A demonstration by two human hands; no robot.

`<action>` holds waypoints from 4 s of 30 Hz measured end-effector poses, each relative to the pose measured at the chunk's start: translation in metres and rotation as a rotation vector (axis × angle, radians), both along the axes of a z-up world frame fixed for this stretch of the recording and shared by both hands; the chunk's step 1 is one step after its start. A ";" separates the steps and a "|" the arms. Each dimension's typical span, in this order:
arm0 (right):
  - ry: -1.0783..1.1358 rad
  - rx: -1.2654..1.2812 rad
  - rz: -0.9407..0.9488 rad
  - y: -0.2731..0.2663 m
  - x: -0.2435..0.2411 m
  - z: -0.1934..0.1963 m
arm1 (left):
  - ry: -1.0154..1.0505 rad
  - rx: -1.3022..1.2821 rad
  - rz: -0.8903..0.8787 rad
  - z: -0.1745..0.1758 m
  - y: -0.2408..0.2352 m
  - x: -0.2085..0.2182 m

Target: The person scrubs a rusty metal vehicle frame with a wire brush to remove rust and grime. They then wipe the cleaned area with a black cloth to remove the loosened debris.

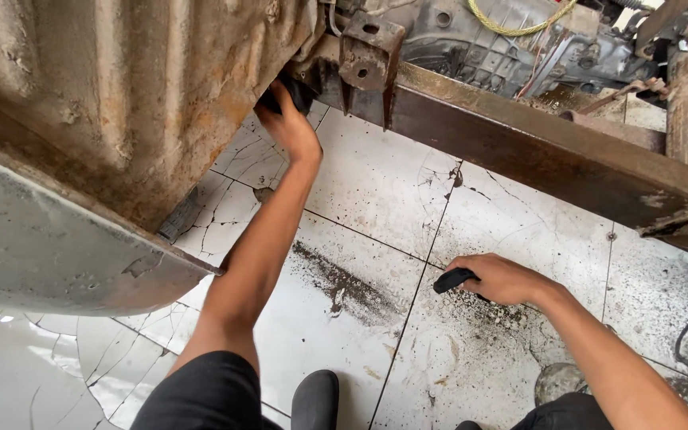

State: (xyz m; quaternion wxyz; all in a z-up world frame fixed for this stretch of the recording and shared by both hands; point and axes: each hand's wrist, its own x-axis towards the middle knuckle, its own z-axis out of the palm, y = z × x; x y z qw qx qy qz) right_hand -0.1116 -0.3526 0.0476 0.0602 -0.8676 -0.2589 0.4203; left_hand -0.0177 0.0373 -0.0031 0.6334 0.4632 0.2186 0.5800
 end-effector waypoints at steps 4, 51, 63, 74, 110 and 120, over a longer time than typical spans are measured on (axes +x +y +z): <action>0.005 0.000 0.013 -0.001 -0.002 -0.002 | 0.074 0.013 0.117 -0.014 0.024 0.034; 0.014 0.039 -0.010 -0.055 0.003 0.001 | 0.051 0.367 0.230 -0.008 0.048 0.031; -0.018 0.033 -0.027 -0.062 0.000 -0.002 | -0.090 -0.098 -0.246 0.004 0.053 0.022; -0.006 0.070 0.017 -0.043 0.005 -0.019 | 0.045 0.080 -0.101 -0.006 0.013 0.023; -0.033 0.162 -0.073 -0.069 0.004 0.007 | 0.172 0.229 0.320 -0.082 0.025 0.062; -0.009 -0.002 -0.065 -0.077 0.023 -0.019 | 0.187 0.442 0.280 -0.029 0.064 0.039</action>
